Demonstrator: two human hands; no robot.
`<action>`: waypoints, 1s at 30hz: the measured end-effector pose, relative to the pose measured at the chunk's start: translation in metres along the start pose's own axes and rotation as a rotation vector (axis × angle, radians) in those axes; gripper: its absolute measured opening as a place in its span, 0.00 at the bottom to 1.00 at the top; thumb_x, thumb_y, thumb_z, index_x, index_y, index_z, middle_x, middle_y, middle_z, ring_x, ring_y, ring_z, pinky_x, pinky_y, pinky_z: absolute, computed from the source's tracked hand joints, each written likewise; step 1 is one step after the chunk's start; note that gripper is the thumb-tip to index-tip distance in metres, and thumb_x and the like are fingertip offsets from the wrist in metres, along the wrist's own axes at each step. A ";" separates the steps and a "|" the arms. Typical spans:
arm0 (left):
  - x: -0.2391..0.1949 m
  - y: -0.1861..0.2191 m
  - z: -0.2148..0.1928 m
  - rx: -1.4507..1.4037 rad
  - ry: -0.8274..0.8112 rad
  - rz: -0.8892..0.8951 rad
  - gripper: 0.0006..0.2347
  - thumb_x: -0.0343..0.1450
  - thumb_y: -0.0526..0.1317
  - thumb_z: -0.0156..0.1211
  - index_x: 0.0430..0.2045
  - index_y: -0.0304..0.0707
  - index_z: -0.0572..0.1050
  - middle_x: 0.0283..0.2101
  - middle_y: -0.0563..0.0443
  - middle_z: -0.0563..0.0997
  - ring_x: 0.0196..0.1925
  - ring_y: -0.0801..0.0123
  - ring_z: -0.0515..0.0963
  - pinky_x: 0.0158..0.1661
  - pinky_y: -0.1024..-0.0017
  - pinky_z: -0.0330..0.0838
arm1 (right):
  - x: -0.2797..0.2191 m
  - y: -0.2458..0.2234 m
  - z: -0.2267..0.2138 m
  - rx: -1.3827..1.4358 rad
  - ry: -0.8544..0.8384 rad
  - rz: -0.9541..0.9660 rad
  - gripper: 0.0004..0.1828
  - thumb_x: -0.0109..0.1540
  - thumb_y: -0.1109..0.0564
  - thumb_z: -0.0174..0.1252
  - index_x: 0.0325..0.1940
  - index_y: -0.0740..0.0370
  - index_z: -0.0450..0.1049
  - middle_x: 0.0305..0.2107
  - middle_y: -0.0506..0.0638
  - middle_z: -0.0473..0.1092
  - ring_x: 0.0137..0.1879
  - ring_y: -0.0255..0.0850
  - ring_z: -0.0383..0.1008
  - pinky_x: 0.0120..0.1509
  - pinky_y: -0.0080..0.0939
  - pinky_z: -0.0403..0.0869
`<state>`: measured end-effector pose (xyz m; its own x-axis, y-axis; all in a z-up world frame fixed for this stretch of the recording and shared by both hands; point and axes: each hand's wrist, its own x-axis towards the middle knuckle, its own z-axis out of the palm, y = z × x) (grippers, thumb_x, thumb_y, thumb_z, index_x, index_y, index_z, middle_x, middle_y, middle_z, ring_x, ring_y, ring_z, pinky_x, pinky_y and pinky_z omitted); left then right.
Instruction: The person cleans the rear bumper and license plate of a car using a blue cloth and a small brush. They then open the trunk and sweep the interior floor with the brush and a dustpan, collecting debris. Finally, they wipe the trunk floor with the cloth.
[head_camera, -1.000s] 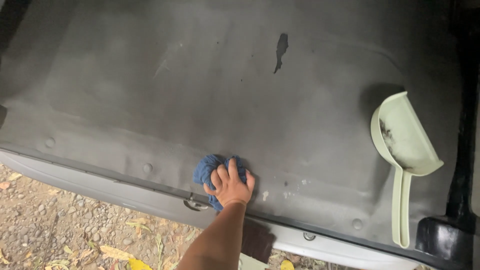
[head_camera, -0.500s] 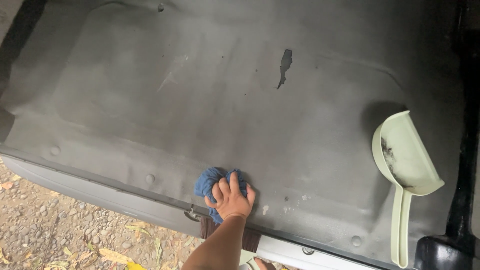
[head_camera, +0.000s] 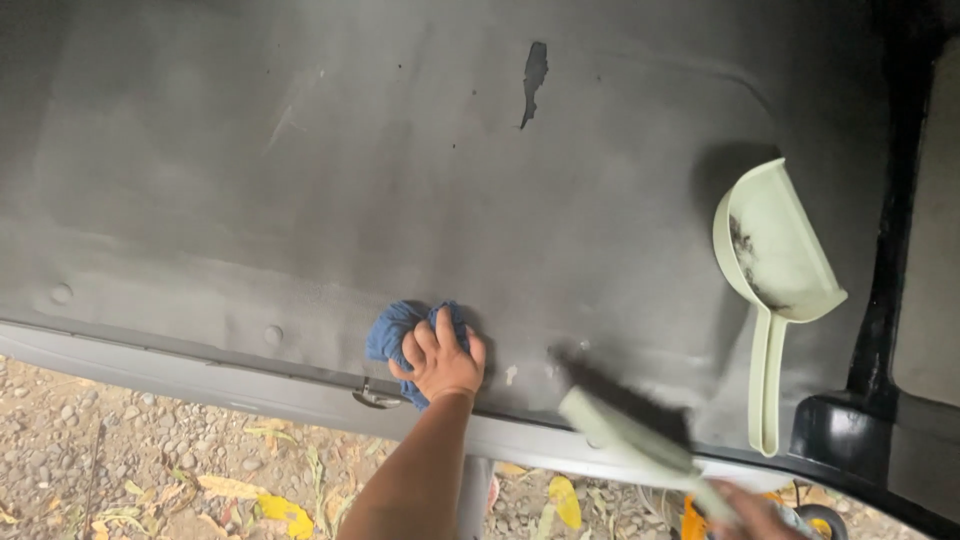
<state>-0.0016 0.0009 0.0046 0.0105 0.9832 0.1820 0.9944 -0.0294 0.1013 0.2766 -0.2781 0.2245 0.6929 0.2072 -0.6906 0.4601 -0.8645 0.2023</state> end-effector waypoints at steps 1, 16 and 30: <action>0.003 0.005 -0.006 0.011 0.176 0.026 0.20 0.64 0.57 0.53 0.49 0.61 0.77 0.47 0.54 0.70 0.55 0.57 0.66 0.54 0.38 0.55 | -0.018 -0.022 -0.022 -0.005 -0.017 0.023 0.29 0.60 0.31 0.54 0.67 0.10 0.65 0.14 0.51 0.67 0.23 0.40 0.81 0.37 0.32 0.74; 0.151 -0.199 -0.098 0.067 0.067 0.099 0.18 0.65 0.58 0.69 0.41 0.52 0.80 0.41 0.53 0.83 0.45 0.50 0.77 0.28 0.59 0.65 | -0.091 -0.223 0.035 0.239 -0.402 -0.667 0.23 0.68 0.47 0.47 0.68 0.39 0.67 0.40 0.50 0.79 0.42 0.49 0.78 0.45 0.45 0.70; 0.165 -0.148 -0.067 -0.105 -0.166 -0.562 0.22 0.61 0.59 0.70 0.44 0.54 0.76 0.49 0.52 0.79 0.58 0.49 0.68 0.46 0.37 0.60 | 0.002 -0.247 0.006 0.140 0.014 -0.337 0.25 0.68 0.48 0.46 0.70 0.44 0.63 0.37 0.58 0.77 0.41 0.58 0.78 0.43 0.59 0.72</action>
<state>-0.1540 0.1552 0.0852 -0.4899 0.8679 -0.0824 0.8367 0.4946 0.2353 0.1613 -0.0667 0.1686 0.5236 0.4965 -0.6923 0.5842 -0.8007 -0.1324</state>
